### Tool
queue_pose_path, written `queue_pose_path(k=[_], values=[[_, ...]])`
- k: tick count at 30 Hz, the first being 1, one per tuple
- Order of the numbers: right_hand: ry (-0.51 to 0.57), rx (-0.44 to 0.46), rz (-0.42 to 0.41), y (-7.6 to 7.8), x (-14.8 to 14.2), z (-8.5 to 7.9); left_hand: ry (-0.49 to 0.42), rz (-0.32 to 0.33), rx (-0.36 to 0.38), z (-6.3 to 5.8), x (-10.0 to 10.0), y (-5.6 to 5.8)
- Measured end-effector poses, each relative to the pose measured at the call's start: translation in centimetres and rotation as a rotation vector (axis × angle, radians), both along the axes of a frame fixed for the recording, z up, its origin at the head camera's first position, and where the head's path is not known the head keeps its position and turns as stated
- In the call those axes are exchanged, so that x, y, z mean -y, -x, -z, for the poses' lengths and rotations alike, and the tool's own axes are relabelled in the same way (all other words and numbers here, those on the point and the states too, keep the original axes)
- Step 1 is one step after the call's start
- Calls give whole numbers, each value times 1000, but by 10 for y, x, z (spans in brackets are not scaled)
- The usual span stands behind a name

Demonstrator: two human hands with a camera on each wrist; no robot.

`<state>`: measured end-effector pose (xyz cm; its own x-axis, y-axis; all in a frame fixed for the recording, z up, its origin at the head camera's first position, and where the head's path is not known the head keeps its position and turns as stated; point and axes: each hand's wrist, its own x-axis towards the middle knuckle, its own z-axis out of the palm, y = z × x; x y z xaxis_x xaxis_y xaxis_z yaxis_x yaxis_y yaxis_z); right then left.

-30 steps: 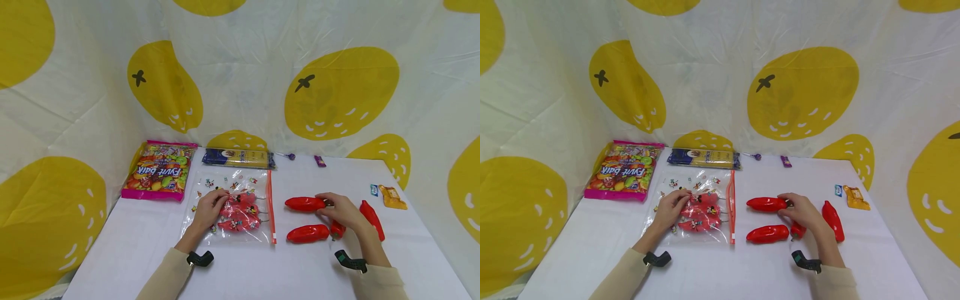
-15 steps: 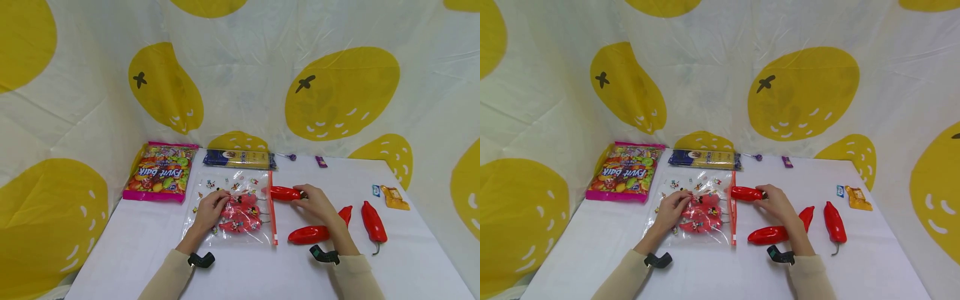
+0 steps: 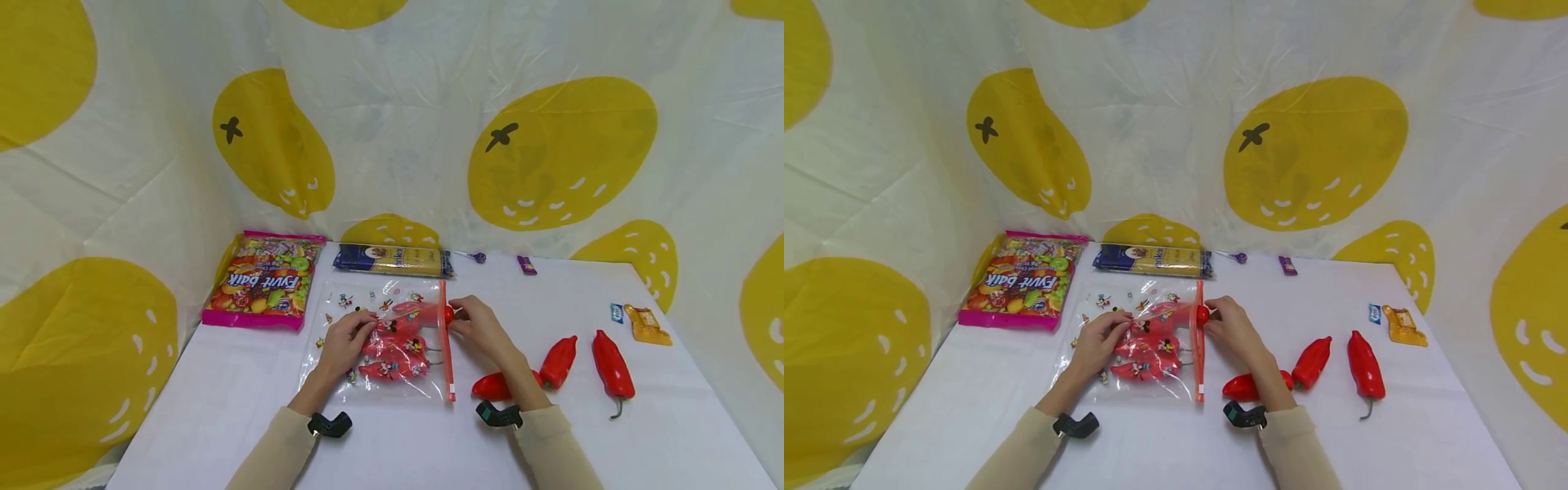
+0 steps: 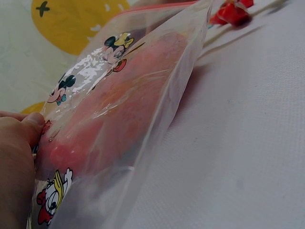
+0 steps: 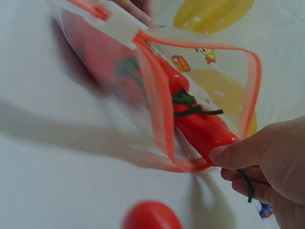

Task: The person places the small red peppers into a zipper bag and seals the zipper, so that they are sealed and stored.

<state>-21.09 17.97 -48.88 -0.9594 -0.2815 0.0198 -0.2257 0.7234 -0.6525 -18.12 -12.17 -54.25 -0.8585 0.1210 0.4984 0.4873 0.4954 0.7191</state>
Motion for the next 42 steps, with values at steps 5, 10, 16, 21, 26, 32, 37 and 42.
queue_pose_path(k=[5, 10, 16, 21, 26, 32, 37, 42], values=[[1, 14, 52, 4, 13, 5, 3, 2, 8, 0, 0, 1], [-8, 32, 113, 7, 24, 9, 11, 0, 5, 0, 0, 0], [53, -40, 49, 5, 26, 12, 17, -5, 0, -1, -1, -1], [93, -57, 3, 3, 26, 14, 22, -8, -6, 0, -1, 0], [71, -57, -26, 2, 22, 11, 17, -10, -2, 0, -1, 0], [12, -20, -17, -4, 5, -1, 13, -5, -1, 1, -1, 1], [-25, -43, 2, -14, -20, -12, 18, -9, 6, 0, -2, 1], [-80, -93, 39, -27, -49, -20, 13, -8, 14, 1, 0, 0]])
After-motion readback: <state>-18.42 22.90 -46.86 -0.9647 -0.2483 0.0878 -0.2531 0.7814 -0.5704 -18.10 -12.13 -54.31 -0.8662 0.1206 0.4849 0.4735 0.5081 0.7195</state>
